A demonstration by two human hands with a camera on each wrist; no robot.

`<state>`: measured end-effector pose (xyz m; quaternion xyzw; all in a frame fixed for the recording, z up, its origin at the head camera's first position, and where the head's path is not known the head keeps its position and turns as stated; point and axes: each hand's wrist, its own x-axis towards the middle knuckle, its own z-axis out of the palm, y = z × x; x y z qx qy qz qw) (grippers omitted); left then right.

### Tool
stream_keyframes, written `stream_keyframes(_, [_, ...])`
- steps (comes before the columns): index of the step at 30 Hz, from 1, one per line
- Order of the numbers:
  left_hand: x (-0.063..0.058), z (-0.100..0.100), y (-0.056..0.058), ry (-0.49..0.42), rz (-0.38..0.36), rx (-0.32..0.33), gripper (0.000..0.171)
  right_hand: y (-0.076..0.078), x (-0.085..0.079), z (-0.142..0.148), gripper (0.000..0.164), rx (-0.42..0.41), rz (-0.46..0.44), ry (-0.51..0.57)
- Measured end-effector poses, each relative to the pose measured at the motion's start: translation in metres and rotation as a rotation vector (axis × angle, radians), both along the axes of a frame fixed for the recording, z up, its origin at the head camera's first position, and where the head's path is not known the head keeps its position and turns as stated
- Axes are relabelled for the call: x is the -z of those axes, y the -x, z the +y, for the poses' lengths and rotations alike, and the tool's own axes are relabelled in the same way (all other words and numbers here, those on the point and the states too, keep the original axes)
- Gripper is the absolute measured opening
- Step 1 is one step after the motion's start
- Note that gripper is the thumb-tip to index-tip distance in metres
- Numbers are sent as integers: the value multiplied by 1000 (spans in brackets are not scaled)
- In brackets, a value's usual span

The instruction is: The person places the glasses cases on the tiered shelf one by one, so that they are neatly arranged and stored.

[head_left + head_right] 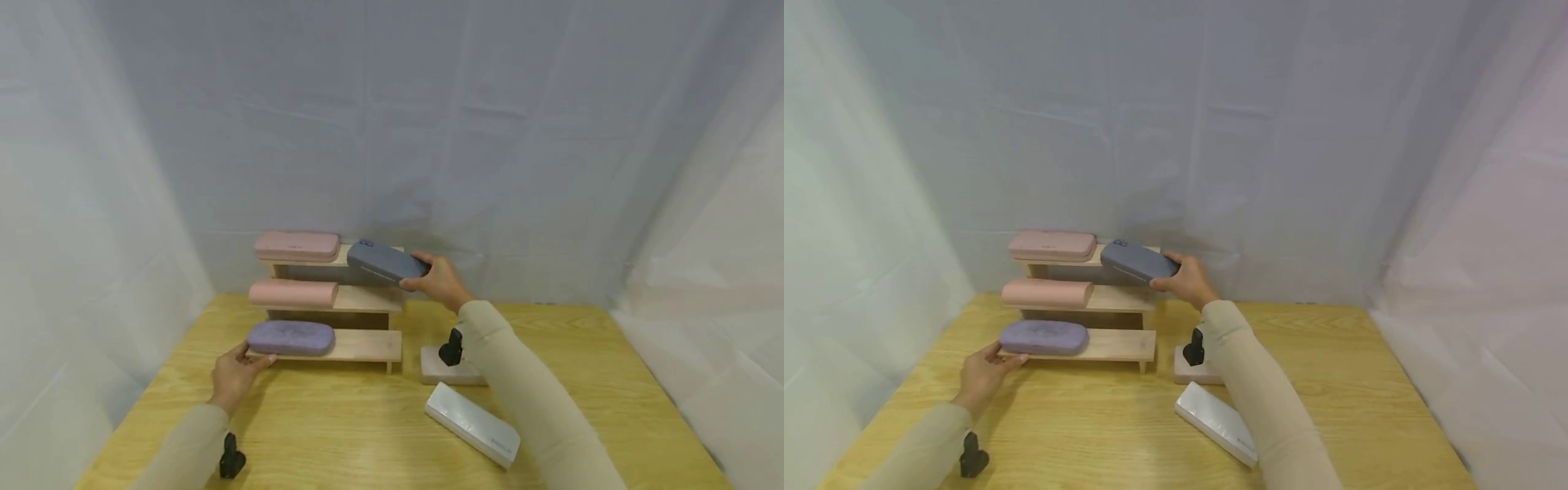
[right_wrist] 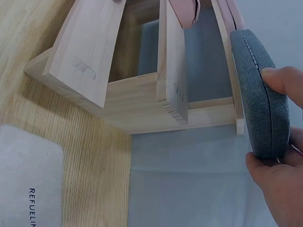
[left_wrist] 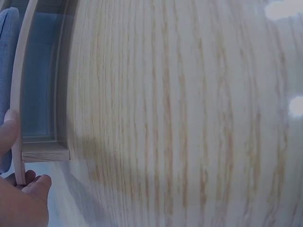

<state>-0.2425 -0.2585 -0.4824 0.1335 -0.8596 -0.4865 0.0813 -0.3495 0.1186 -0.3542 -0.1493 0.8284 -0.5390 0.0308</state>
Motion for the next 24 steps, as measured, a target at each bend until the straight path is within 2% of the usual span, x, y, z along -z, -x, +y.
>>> stream_keyframes(4, [-2, 0, 0, -6, 1, 2, 84, 0, -3, 0, 75, 0, 1, -1])
stream_keyframes(11, [-3, -1, 1, -6, -9, -5, 85, 0, -1, -1, 76, 54, 61, 35])
stream_keyframes(17, [-3, -1, -1, 4, -18, -5, 85, 0, 9, -6, 84, 145, 35, 159])
stream_keyframes(24, [-3, -3, -2, 42, -5, -23, 84, -1, 11, -16, 79, 199, 52, 242])
